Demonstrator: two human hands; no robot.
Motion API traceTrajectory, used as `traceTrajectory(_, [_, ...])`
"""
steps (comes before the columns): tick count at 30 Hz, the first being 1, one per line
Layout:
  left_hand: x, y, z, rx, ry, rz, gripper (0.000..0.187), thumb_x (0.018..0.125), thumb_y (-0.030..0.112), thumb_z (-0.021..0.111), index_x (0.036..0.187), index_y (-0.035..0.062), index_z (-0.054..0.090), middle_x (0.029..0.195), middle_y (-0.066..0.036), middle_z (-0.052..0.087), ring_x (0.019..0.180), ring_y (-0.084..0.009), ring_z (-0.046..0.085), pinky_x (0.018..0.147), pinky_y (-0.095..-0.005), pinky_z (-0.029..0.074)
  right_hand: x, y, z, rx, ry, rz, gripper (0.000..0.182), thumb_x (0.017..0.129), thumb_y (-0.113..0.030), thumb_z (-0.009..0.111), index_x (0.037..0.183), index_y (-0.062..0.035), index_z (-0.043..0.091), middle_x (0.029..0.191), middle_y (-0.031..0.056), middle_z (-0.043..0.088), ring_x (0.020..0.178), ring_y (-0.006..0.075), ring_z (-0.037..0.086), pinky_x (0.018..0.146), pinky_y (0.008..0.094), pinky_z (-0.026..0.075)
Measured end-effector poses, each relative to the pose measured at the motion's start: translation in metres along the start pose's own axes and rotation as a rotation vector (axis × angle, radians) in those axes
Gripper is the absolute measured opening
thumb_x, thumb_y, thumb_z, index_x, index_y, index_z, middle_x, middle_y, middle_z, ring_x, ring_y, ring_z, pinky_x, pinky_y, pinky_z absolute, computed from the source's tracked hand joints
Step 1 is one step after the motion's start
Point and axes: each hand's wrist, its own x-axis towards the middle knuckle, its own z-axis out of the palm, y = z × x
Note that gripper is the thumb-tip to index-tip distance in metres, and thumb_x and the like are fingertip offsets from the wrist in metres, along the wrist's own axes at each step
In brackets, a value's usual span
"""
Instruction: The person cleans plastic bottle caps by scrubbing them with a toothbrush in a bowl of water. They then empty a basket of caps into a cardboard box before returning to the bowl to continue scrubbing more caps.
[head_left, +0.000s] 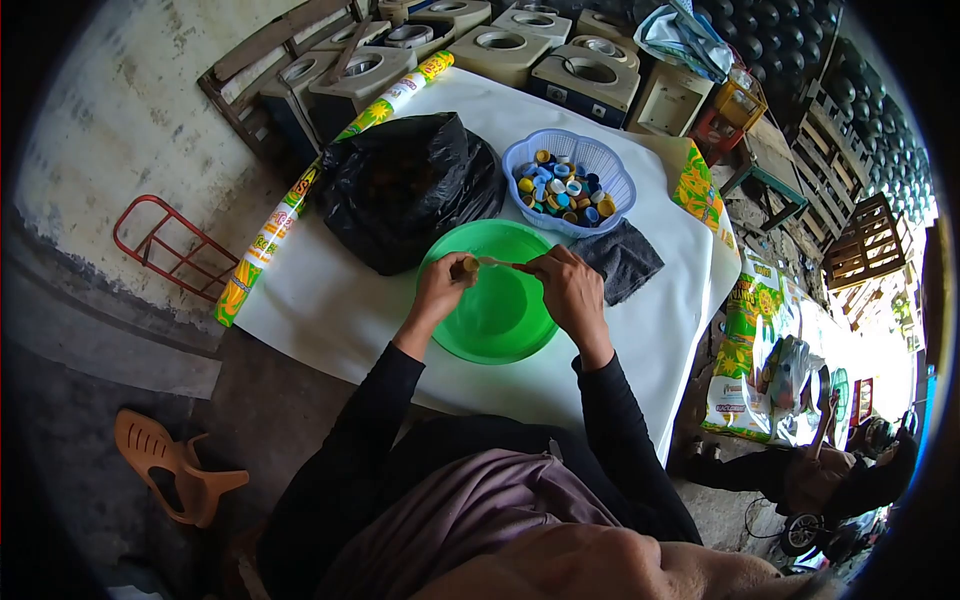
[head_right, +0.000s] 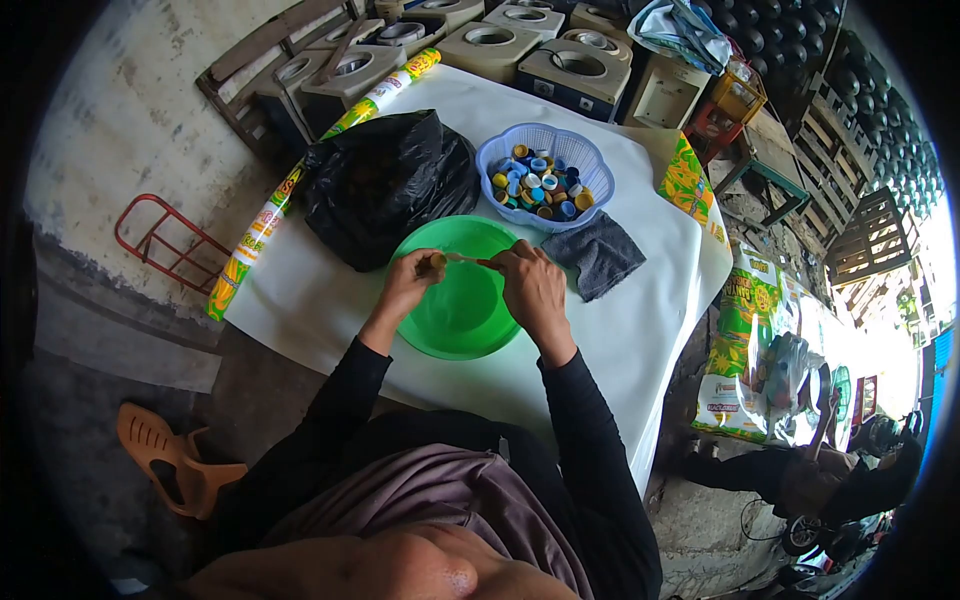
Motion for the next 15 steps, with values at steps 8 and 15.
traceTrajectory(8, [-0.001,0.015,0.002,-0.128,0.048,-0.066,0.016,0.096,0.002,0.062,0.111,-0.0035,0.058,0.099,-0.007,0.063,0.085,-0.0129,0.068,0.076,-0.0259,0.056,-0.007,0.005,0.014,-0.046,-0.075,0.003,0.011,0.083,-0.018,0.072,0.089,-0.013,0.08,0.085,0.0059,0.066,0.081,0.0268,0.065,0.066,0.0405,0.051])
traceTrajectory(15, [0.0,0.016,-0.001,-0.425,-0.007,-0.112,0.017,0.102,0.005,0.055,0.116,-0.0053,0.056,0.102,-0.01,0.062,0.089,-0.0166,0.068,0.084,-0.0274,0.058,0.003,-0.013,-0.006,0.081,0.085,-0.013,0.015,0.083,-0.021,0.074,0.095,-0.0138,0.079,0.088,0.0022,0.066,0.081,0.0236,0.064,0.07,0.0381,0.053])
